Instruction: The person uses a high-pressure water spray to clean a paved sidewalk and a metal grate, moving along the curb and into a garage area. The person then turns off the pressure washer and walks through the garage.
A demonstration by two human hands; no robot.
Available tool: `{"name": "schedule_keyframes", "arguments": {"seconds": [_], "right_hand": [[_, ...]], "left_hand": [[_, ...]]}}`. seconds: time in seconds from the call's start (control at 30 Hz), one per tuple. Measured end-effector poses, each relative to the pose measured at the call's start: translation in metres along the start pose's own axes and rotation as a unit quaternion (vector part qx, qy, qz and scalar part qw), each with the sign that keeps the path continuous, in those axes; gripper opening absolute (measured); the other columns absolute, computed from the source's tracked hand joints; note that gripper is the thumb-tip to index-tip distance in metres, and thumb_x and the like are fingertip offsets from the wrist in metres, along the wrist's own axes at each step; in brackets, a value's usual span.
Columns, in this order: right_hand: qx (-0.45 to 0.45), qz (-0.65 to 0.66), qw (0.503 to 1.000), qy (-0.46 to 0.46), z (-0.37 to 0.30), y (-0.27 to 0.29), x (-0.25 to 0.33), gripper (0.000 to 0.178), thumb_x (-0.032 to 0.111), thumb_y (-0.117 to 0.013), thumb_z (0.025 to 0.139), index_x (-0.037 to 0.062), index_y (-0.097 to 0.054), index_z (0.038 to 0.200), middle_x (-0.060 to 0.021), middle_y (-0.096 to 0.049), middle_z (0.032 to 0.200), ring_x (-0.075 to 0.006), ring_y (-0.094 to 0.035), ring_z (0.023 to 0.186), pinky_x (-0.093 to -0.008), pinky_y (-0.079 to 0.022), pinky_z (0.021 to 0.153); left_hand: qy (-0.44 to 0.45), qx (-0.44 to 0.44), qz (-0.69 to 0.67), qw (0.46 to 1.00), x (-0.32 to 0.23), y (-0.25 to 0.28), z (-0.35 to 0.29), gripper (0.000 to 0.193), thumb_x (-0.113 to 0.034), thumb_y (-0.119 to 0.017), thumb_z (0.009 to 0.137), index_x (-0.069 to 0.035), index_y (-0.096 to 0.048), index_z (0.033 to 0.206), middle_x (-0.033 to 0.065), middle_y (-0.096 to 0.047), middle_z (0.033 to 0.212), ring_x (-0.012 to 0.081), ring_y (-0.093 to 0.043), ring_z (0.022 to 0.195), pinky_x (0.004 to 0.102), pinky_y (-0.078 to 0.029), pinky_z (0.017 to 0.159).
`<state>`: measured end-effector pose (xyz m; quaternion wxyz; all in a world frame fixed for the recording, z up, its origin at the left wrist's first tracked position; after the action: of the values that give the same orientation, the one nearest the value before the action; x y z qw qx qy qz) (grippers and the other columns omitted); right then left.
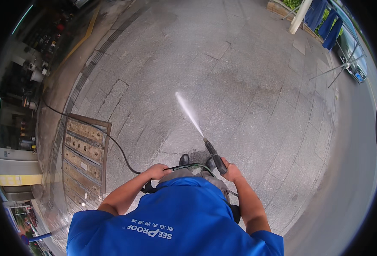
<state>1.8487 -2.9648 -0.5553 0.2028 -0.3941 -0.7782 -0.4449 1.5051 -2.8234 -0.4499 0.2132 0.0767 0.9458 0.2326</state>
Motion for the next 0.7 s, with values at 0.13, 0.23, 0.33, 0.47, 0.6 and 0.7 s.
{"name": "schedule_keyframes", "arguments": {"seconds": [0.13,0.23,0.33,0.47,0.6,0.7], "right_hand": [[-0.106,0.001,0.994,-0.037,0.044,0.038,-0.001,0.088,0.022,-0.075,0.081,0.0152,-0.035,0.158,-0.0297,-0.071,0.108,-0.0498,-0.068,0.101,-0.0545,-0.056,0.087],[-0.195,0.041,0.975,-0.101,0.057,0.074,-0.026,0.089,0.023,-0.076,0.081,0.0067,-0.032,0.158,-0.0303,-0.072,0.108,-0.0493,-0.069,0.101,-0.0528,-0.057,0.087],[-0.169,0.039,0.977,-0.126,0.087,0.084,-0.018,0.091,0.024,-0.077,0.081,0.0022,-0.033,0.157,-0.0305,-0.072,0.110,-0.0480,-0.069,0.104,-0.0507,-0.057,0.090],[-0.161,0.027,0.982,-0.095,0.137,0.129,0.021,0.087,0.027,-0.078,0.081,0.0075,-0.038,0.156,-0.0314,-0.071,0.113,-0.0487,-0.069,0.105,-0.0515,-0.056,0.092],[-0.233,0.066,0.961,-0.137,0.186,0.203,0.012,0.085,0.028,-0.077,0.081,0.0104,-0.041,0.155,-0.0312,-0.071,0.112,-0.0485,-0.069,0.106,-0.0519,-0.056,0.093],[-0.295,0.089,0.937,-0.163,0.206,0.265,-0.017,0.085,0.027,-0.078,0.080,0.0097,-0.041,0.155,-0.0314,-0.071,0.113,-0.0482,-0.069,0.107,-0.0511,-0.056,0.094]], "left_hand": [[0.027,-0.085,-0.033,0.995,0.020,0.007,-0.020,0.045,-0.049,-0.057,0.102,-0.008,-0.072,0.115,0.0198,-0.073,0.100,0.0403,-0.068,0.097,0.0495,-0.052,0.083],[0.040,-0.110,-0.035,0.992,0.008,0.027,-0.029,0.045,-0.048,-0.058,0.102,-0.009,-0.073,0.115,0.0199,-0.073,0.099,0.0412,-0.068,0.098,0.0494,-0.052,0.084],[0.058,-0.151,-0.043,0.986,0.002,0.041,-0.032,0.043,-0.047,-0.060,0.101,-0.008,-0.074,0.113,0.0201,-0.073,0.099,0.0418,-0.068,0.098,0.0498,-0.052,0.083],[0.087,-0.168,-0.083,0.978,0.002,0.070,-0.018,0.043,-0.044,-0.061,0.100,-0.006,-0.074,0.114,0.0215,-0.073,0.104,0.0423,-0.068,0.100,0.0496,-0.052,0.086],[0.099,-0.188,-0.108,0.971,0.008,0.110,0.012,0.044,-0.044,-0.061,0.100,-0.006,-0.074,0.117,0.0227,-0.073,0.105,0.0425,-0.069,0.102,0.0495,-0.053,0.088],[0.118,-0.184,-0.157,0.963,-0.001,0.154,0.052,0.044,-0.044,-0.061,0.101,-0.006,-0.074,0.116,0.0224,-0.074,0.106,0.0413,-0.070,0.102,0.0485,-0.053,0.088]]}}
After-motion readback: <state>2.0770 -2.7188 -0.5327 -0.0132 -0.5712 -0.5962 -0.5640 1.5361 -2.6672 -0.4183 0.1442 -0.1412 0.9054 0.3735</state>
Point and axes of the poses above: each hand's wrist, its own z-axis towards the middle knuckle, its own y-axis out of the back of the hand, x = y × z, the point moved 10 cm from there along z, towards the middle knuckle
